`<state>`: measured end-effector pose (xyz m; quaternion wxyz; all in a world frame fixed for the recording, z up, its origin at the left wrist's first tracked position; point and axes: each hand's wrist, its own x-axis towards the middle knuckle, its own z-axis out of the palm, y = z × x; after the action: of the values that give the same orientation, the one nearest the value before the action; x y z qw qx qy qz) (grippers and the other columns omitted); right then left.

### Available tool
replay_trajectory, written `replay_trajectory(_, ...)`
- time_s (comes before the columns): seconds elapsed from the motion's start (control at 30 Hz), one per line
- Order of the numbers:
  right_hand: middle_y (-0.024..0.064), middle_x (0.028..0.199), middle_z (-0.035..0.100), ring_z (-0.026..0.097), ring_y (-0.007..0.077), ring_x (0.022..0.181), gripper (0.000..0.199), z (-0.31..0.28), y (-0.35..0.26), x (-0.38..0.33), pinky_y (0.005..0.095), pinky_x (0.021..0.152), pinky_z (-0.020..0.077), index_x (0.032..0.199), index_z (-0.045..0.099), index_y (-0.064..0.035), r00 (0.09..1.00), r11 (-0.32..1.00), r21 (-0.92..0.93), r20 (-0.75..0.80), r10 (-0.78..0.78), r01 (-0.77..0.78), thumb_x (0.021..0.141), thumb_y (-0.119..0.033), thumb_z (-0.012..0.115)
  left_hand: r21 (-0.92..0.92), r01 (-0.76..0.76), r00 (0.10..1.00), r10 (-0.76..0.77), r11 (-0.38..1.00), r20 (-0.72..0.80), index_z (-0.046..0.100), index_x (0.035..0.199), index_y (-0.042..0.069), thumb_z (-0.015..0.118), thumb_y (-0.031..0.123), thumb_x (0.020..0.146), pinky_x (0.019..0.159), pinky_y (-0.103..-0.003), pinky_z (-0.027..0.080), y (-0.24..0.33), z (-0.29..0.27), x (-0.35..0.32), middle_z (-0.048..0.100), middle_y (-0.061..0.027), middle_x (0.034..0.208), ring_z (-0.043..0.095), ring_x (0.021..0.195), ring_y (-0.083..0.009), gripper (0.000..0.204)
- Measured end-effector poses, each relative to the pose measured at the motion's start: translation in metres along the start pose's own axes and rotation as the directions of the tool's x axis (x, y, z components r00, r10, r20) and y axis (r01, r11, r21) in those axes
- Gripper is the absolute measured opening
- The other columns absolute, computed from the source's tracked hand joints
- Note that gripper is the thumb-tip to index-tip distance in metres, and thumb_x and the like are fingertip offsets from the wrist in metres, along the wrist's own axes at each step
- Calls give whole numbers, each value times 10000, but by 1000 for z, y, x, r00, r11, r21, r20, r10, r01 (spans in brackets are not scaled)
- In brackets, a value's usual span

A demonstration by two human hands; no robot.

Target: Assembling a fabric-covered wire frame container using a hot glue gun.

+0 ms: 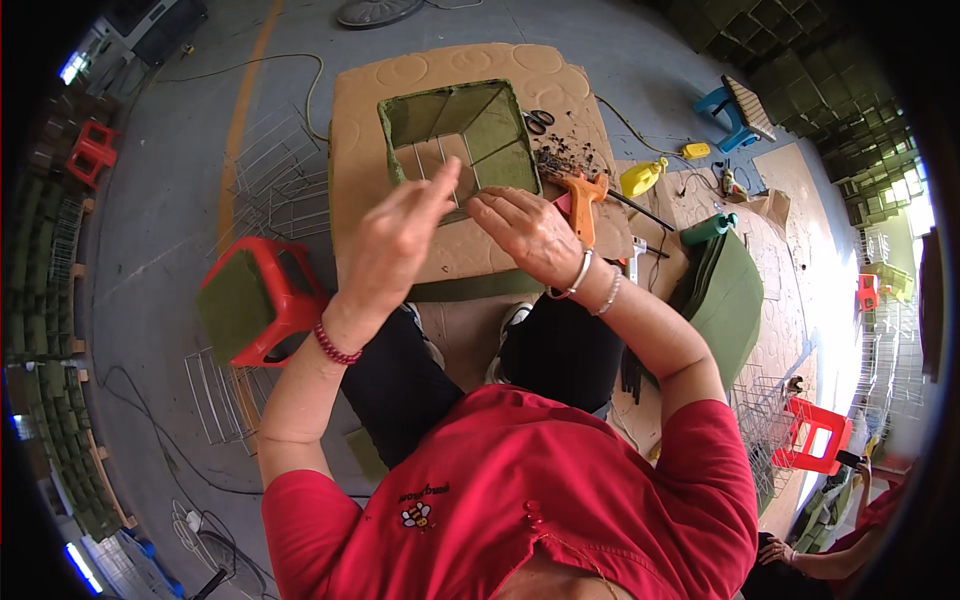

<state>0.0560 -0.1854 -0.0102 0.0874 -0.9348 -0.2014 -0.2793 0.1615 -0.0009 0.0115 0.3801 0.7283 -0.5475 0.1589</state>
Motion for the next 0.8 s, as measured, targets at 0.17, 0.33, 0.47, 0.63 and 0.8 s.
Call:
replay_trajectory(0.17,105,991,639,648,259,908,292,-21,37,11,339,794,550,1061,587,-13,977,989,21,150,-150,148,778,-84,595,69,-197,971,205,978,-125,638,1217,10,696,-60,795,736,-332,587,-10,-25,-23,708,-76,971,690,873,-233,432)
replay_trajectory(0.33,106,1003,646,648,258,915,286,-23,52,19,340,801,552,1065,595,-12,974,984,19,135,-180,179,788,-82,601,165,-392,919,378,905,109,619,1203,-14,740,-6,771,815,-381,561,-8,-10,-21,696,-109,978,665,962,-255,448)
replay_trajectory(0.47,106,985,650,647,256,931,293,-20,49,20,335,787,558,1069,598,-11,974,984,20,140,-179,178,786,-86,600,180,-374,925,350,910,151,601,1249,-9,730,-11,768,830,-386,545,-14,-10,-13,675,-112,972,649,949,-251,498)
replay_trajectory(0.63,99,974,654,650,240,939,288,-24,59,28,326,780,561,1055,609,-10,951,973,-43,225,-213,228,779,-95,604,166,-300,935,255,939,247,528,1351,1,712,-34,775,752,-394,514,-9,-10,3,600,-97,838,604,814,-262,605)
replay_trajectory(0.8,99,981,658,649,235,926,276,-38,86,43,316,782,560,1028,623,0,924,919,-144,163,-345,368,772,-101,614,-3,-153,967,150,988,206,464,1431,53,724,-44,766,730,-400,504,1,11,27,588,-95,819,597,776,-264,721)
